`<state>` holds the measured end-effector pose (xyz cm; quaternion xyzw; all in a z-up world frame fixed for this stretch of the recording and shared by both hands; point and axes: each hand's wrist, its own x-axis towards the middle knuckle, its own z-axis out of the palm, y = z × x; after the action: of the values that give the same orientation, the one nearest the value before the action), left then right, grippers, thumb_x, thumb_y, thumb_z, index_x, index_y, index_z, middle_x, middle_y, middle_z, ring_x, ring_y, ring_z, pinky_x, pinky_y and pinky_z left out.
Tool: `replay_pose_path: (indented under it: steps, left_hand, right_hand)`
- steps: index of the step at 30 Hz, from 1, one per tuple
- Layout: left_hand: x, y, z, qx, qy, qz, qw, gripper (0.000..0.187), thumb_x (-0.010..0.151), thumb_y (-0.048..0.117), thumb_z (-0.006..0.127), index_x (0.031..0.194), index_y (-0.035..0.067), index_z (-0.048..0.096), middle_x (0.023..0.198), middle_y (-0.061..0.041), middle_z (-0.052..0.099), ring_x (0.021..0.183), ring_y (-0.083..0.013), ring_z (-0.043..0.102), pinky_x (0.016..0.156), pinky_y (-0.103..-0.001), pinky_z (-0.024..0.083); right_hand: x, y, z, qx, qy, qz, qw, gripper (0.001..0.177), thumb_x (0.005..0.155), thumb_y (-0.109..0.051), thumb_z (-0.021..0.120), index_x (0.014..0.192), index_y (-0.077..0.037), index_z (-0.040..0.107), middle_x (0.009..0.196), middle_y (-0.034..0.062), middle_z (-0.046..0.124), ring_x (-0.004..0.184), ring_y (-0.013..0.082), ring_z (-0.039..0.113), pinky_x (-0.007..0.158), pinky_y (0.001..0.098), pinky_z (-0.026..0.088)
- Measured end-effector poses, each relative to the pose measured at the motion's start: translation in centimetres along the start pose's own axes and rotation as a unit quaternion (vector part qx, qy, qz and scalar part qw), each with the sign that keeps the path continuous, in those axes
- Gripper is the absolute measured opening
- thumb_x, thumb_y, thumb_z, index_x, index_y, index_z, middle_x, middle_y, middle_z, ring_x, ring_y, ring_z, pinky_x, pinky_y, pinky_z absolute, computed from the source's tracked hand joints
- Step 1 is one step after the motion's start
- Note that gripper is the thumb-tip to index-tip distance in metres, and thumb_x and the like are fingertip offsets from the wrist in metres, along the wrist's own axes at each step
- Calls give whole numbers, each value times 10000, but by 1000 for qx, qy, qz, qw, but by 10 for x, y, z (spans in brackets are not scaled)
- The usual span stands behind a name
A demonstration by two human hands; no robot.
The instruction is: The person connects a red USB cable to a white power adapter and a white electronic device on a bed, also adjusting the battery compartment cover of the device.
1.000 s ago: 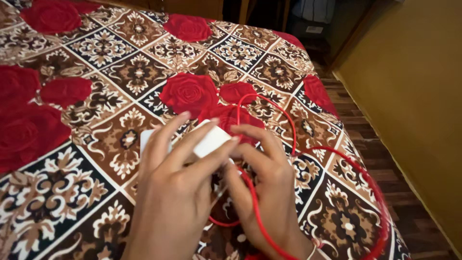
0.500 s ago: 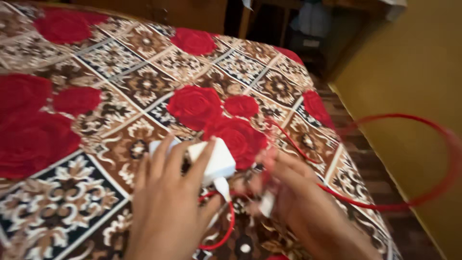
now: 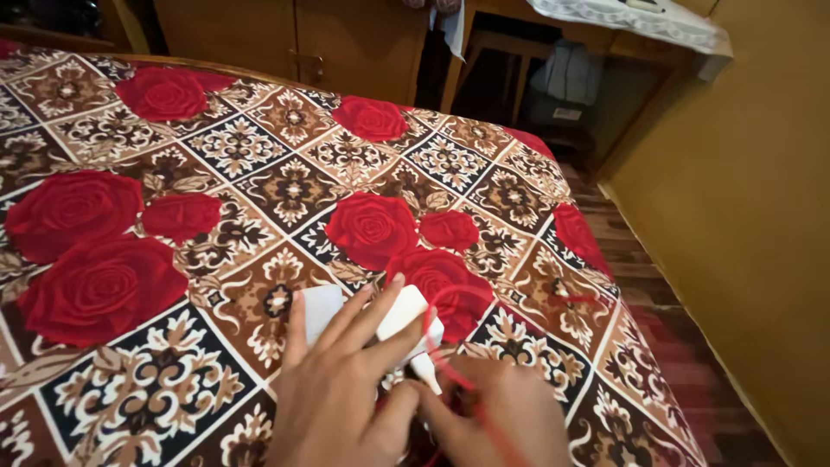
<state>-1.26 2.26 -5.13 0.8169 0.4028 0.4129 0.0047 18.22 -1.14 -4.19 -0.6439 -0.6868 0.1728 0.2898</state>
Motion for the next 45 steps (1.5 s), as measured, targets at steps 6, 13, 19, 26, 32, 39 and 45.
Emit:
replay_pose_path:
  steps: [6, 13, 19, 26, 32, 39, 45]
  left_hand:
    - [10, 18, -8, -1, -72, -137, 988, 750, 776, 335, 682, 1477, 132, 508, 1441, -104, 550, 1357, -283, 502, 1185, -633, 84]
    - [60, 34, -36, 55, -240, -239, 939, 715, 785, 473, 791, 1347, 99, 554, 1309, -99, 600, 1300, -276, 521, 1194, -603, 168]
    - [100, -4, -33, -229, -287, -266, 891, 665, 668, 260, 930, 1202, 106, 564, 1069, -101, 734, 949, -227, 732, 802, -448, 607]
    - [83, 8, -1, -330, -113, -332, 877, 365, 739, 117, 857, 1061, 93, 687, 971, -57, 771, 851, -163, 742, 690, -301, 613]
    - [76, 3, -1, -373, -29, -255, 892, 390, 816, 83, 810, 1175, 72, 657, 1048, -66, 751, 928, -160, 745, 775, -291, 635]
    - [73, 4, -3, -85, -119, -84, 986, 666, 775, 163, 821, 1350, -32, 544, 1179, -233, 624, 1070, -398, 612, 887, -458, 491]
    - [78, 17, -7, 101, -197, -137, 965, 598, 732, 228, 852, 1244, 48, 601, 1193, -135, 627, 1117, -319, 590, 1020, -428, 479]
  right_hand:
    - [-10, -27, 3, -128, 33, 109, 985, 357, 672, -436, 885, 994, -295, 825, 724, 102, 759, 707, 335, 752, 656, 467, 584]
    - [-17, -15, 0, 45, 84, 16, 995, 170, 754, -252, 831, 814, -93, 821, 677, 113, 753, 597, 279, 758, 577, 418, 588]
    - [3, 27, -68, 712, -40, 322, 622, 562, 845, 44, 609, 1393, -78, 588, 1205, 119, 769, 1031, 237, 739, 822, 305, 591]
    - [-16, -11, -43, 625, 103, 143, 760, 719, 863, -91, 564, 1545, -160, 345, 1551, 201, 432, 1288, 378, 579, 1012, 426, 517]
    - [-36, -37, -22, -80, 249, -122, 957, 582, 937, -268, 716, 1436, -58, 504, 1622, 286, 308, 1501, 436, 335, 1192, 502, 306]
    - [-7, -39, -9, -71, 166, -139, 974, 513, 935, -169, 638, 1417, -30, 530, 1403, 167, 593, 1311, 349, 551, 1164, 514, 328]
    - [35, -29, 4, -96, 212, -132, 964, 392, 877, -62, 639, 1268, -86, 667, 1237, 124, 683, 1130, 339, 617, 992, 493, 428]
